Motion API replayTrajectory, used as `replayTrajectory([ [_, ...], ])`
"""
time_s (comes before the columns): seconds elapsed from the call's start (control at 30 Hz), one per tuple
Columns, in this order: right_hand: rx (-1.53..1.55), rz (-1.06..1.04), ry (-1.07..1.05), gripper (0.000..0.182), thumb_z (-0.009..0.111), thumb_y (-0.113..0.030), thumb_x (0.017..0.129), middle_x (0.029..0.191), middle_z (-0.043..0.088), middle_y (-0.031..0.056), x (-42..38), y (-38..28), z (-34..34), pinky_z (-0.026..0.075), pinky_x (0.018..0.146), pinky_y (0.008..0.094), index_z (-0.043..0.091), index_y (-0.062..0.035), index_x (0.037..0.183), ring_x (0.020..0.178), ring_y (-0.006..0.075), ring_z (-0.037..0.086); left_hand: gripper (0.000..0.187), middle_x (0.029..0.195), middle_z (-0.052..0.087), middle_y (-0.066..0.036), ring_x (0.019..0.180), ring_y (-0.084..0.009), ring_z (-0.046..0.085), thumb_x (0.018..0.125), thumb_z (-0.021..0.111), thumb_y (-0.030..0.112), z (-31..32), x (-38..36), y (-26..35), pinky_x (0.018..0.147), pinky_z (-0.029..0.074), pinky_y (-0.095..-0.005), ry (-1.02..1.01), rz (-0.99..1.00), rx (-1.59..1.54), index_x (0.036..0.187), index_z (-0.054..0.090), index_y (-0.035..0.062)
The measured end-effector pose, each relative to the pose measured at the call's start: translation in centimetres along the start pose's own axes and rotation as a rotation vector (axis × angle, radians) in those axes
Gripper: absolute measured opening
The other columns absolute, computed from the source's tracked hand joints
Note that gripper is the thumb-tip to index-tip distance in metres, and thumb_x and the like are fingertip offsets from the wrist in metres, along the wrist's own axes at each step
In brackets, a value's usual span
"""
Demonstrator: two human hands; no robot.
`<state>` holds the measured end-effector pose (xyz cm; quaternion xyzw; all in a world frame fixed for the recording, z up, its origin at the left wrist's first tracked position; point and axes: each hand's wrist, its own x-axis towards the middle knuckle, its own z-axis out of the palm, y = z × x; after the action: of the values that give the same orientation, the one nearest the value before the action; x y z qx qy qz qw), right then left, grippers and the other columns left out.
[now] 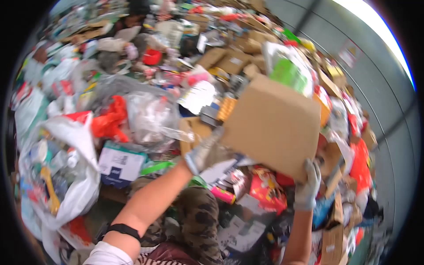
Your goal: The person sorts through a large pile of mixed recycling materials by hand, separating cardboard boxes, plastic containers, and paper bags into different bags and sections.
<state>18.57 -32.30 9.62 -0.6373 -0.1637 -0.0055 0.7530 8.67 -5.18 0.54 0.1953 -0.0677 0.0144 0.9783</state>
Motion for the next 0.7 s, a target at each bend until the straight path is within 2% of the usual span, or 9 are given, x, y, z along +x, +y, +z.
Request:
replayTrajectory([
  [0.1, 0.058, 0.083, -0.036, 0.016, 0.057, -0.020, 0.084, 0.080, 0.059, -0.0022, -3.1, 0.1, 2.6, 0.041, 0.044, 0.0188, 0.057, -0.0085, 0.095, 0.062, 0.0064, 0.057, 0.048, 0.114, 0.056, -0.007, 0.102, -0.0204, 0.057, 0.084, 0.059, 0.022, 0.1, -2.4, 1.8, 0.088, 0.048, -0.0377, -0.137, 0.068, -0.048, 0.127, 0.042, 0.0078],
  [0.2, 0.043, 0.090, -0.107, 0.019, 0.054, -0.023, 0.086, 0.078, 0.059, -0.0018, -3.0, 0.6, 3.3, 0.042, 0.043, 0.0200, 0.057, -0.0076, 0.096, 0.063, 0.0082, 0.058, 0.046, 0.112, 0.057, -0.007, 0.099, -0.0203, 0.059, 0.081, 0.058, 0.012, 0.9, -5.7, 3.8, 0.082, 0.051, -0.0372, -0.061, 0.105, 0.145, 0.124, 0.043, 0.0034],
  [0.3, -0.085, 0.174, -0.540, 0.031, 0.049, -0.035, 0.090, 0.081, 0.061, 0.0012, -3.7, 0.3, 4.3, 0.043, 0.045, 0.0218, 0.057, -0.0059, 0.099, 0.059, 0.0093, 0.055, 0.043, 0.107, 0.059, -0.008, 0.093, -0.0208, 0.061, 0.082, 0.056, 0.017, 2.8, -10.6, 6.8, 0.073, 0.054, -0.0333, 0.047, 0.221, 0.341, 0.122, 0.046, 0.0039],
  [0.33, -0.025, 0.268, -0.562, 0.030, 0.046, -0.031, 0.091, 0.082, 0.061, 0.0036, -3.8, 1.2, 4.6, 0.043, 0.047, 0.0228, 0.056, -0.0049, 0.102, 0.061, 0.0110, 0.057, 0.040, 0.100, 0.061, -0.007, 0.088, -0.0196, 0.062, 0.081, 0.056, 0.021, 3.9, -13.5, 8.1, 0.066, 0.053, -0.0320, 0.100, 0.341, 0.481, 0.116, 0.050, 0.0039],
  [0.37, 0.032, 0.363, -0.577, 0.029, 0.044, -0.028, 0.093, 0.084, 0.061, 0.0059, -3.8, 2.1, 5.0, 0.044, 0.048, 0.0238, 0.055, -0.0039, 0.106, 0.063, 0.0127, 0.058, 0.036, 0.102, 0.061, -0.008, 0.089, -0.0215, 0.061, 0.078, 0.058, 0.013, 0.9, -14.7, 9.6, 0.074, 0.052, -0.0363, 0.065, 0.411, 0.338, 0.113, 0.051, 0.0024],
  [0.4, 0.043, 0.412, -0.591, 0.029, 0.044, -0.026, 0.093, 0.086, 0.061, 0.0072, -3.4, 3.5, 4.8, 0.046, 0.054, 0.0264, 0.054, -0.0032, 0.108, 0.065, 0.0147, 0.059, 0.033, 0.100, 0.061, -0.006, 0.085, -0.0224, 0.061, 0.082, 0.054, 0.020, 1.1, -19.2, 12.4, 0.074, 0.051, -0.0373, 0.257, 0.408, 0.380, 0.111, 0.052, 0.0037],
  [0.43, 0.009, 0.479, -0.612, 0.029, 0.046, -0.025, 0.093, 0.086, 0.062, 0.0065, -3.1, 5.2, 4.4, 0.046, 0.057, 0.0276, 0.055, -0.0025, 0.108, 0.065, 0.0145, 0.059, 0.032, 0.103, 0.060, -0.007, 0.089, -0.0216, 0.059, 0.087, 0.048, 0.027, 1.6, -24.1, 15.4, 0.079, 0.049, -0.0378, -0.069, 0.492, 0.443, 0.110, 0.053, 0.0052],
  [0.5, -0.168, 0.511, -0.598, 0.027, 0.049, -0.026, 0.091, 0.082, 0.062, 0.0057, -2.7, 8.9, 2.5, 0.046, 0.059, 0.0259, 0.058, -0.0044, 0.105, 0.066, 0.0148, 0.059, 0.033, 0.103, 0.060, -0.006, 0.087, -0.0208, 0.059, 0.087, 0.047, 0.029, 2.6, -35.1, 20.4, 0.077, 0.049, -0.0365, 0.376, 0.777, 0.514, 0.111, 0.053, 0.0057],
  [0.7, -0.481, 0.880, -0.367, 0.026, 0.054, -0.028, 0.089, 0.085, 0.062, 0.0039, -4.8, 17.7, -9.2, 0.050, 0.056, 0.0287, 0.056, -0.0089, 0.106, 0.064, 0.0140, 0.059, 0.036, 0.100, 0.061, -0.005, 0.082, -0.0186, 0.059, 0.088, 0.045, 0.034, 9.4, -63.0, 32.5, 0.070, 0.048, -0.0326, 1.176, 1.385, 0.645, 0.112, 0.054, 0.0073],
])
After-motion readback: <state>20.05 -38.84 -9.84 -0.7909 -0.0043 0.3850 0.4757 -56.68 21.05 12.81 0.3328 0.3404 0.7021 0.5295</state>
